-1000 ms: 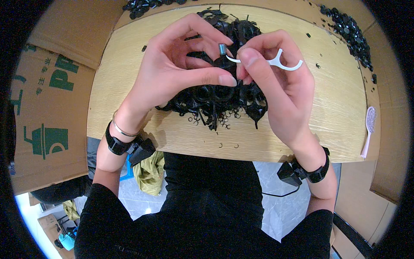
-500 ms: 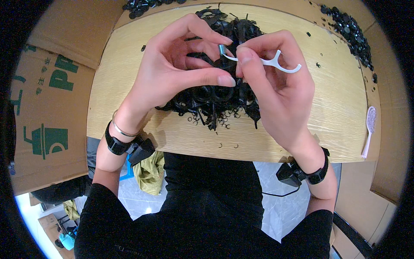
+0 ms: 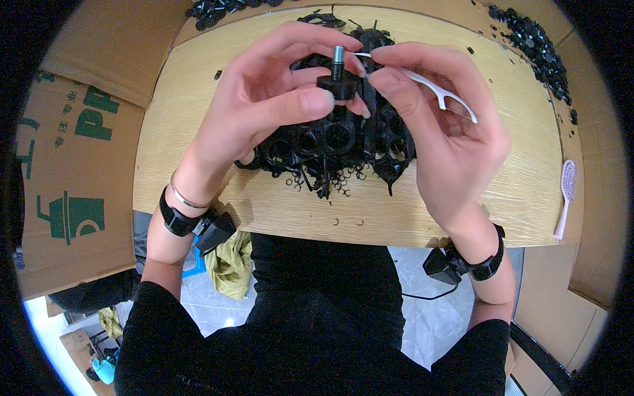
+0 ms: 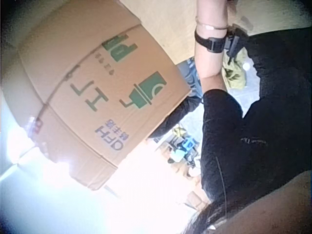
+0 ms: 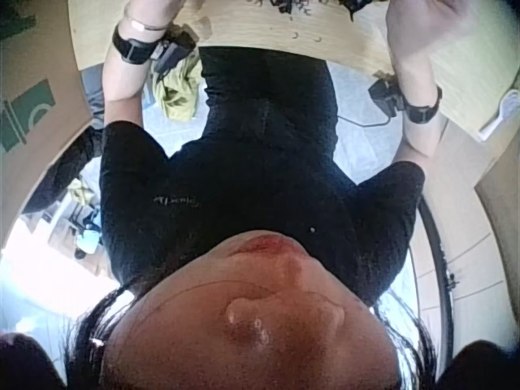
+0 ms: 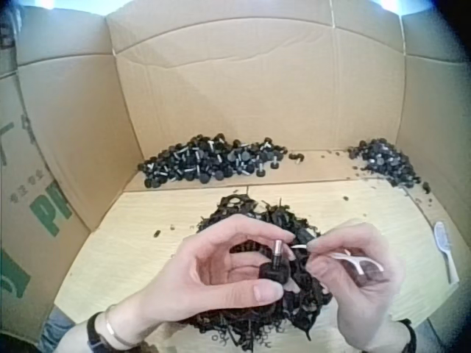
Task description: Manually assemble and inspect small black plastic components by inserting a metal screw-like part into them.
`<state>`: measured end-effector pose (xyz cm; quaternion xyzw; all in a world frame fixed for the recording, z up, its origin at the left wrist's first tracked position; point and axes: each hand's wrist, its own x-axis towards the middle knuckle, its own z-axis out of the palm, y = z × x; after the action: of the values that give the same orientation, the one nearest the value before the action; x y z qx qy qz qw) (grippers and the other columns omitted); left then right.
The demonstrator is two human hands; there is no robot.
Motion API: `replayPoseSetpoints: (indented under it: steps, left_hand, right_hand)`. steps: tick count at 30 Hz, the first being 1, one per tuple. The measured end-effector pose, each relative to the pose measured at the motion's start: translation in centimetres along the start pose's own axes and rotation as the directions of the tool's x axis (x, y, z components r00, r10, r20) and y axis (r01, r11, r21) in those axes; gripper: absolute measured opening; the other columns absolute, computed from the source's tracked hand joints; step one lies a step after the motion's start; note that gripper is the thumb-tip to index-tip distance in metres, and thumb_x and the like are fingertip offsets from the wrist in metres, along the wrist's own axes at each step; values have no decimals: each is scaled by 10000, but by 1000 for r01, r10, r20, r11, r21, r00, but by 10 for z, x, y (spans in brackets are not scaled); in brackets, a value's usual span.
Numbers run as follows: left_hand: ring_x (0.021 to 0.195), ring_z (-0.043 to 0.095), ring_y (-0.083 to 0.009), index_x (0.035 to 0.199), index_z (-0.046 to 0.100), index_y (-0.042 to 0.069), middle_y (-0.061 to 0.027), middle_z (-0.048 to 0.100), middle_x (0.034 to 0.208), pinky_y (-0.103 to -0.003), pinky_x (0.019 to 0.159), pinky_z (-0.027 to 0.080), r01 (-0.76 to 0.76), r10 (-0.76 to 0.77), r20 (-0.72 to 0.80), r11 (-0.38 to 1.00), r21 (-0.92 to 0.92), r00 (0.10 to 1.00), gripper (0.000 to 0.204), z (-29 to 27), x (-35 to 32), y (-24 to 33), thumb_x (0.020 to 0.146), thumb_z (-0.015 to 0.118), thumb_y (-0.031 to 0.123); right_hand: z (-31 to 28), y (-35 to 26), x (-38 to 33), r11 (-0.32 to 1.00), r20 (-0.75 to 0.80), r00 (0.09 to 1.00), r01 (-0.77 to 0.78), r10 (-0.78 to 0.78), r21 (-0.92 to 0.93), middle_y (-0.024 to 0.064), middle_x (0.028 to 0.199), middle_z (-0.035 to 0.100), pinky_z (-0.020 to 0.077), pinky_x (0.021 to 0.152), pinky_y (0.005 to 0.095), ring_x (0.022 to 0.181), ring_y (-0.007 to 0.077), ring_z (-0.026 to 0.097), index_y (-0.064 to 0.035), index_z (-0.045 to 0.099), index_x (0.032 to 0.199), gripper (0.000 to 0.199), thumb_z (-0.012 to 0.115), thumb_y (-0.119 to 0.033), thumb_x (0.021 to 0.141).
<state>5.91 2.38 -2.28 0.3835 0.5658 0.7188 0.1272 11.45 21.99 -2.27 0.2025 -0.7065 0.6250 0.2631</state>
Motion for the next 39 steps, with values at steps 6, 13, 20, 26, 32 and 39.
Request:
replayPoseSetpoints:
  steps: [6, 13, 20, 26, 32, 39]
  left_hand:
    - [1018, 648, -266, 1327, 501, -55, -175, 575, 1264, -383, 924, 525, 70, -66, 30, 985, -156, 997, 426, -1, 2, 0, 938, 589, 93]
    - [994, 655, -272, 1323, 514, -59, -182, 579, 1255, -384, 889, 539, 40, -39, 53, 999, -30, 998, 442, 1, -1, 3, 961, 580, 186]
    - [996, 668, -300, 1330, 510, -58, -205, 567, 1301, -388, 878, 544, 64, -57, 83, 994, -87, 995, 435, 1, -1, -1, 969, 565, 178]
    - [1006, 670, -310, 1341, 503, -65, -219, 543, 1343, -384, 890, 543, 12, -7, 91, 998, -62, 996, 428, 0, 1, -3, 982, 529, 168]
    - [1120, 628, -275, 1330, 512, -67, -227, 535, 1353, -338, 915, 535, 15, -13, 104, 1000, -12, 995, 432, 0, 0, 2, 950, 585, 125]
    - [1169, 602, -243, 1335, 511, -66, -223, 542, 1350, -307, 946, 520, 54, -46, 120, 997, -59, 992, 444, 0, 0, 4, 933, 607, 98]
  right_hand:
    - [-8, 7, 2, 986, 81, 983, 167, -166, 0, 116, 1012, 637, 508, 799, 243, 904, 147, 628, 74, 606, 1051, 142, 611, 55, 910]
    - [-9, 9, 4, 943, 131, 951, 299, -281, -143, 155, 1013, 631, 523, 835, 288, 918, 199, 629, 72, 613, 1042, 140, 605, 71, 902]
    - [-11, 8, 4, 937, 182, 939, 319, -292, -144, 180, 1057, 657, 545, 864, 316, 992, 243, 642, 64, 640, 1047, 163, 610, 82, 887]
    - [-12, 9, 4, 933, 163, 942, 319, -293, -166, 165, 1040, 674, 546, 857, 312, 988, 228, 645, 63, 647, 1044, 164, 617, 80, 884]
    - [-13, 7, 3, 926, 177, 939, 326, -295, -188, 161, 1039, 682, 545, 853, 315, 987, 227, 647, 60, 654, 1043, 170, 620, 87, 878]
    - [-14, 6, 3, 928, 173, 941, 322, -291, -189, 156, 1008, 693, 546, 842, 311, 958, 232, 661, 54, 667, 1018, 163, 628, 87, 864]
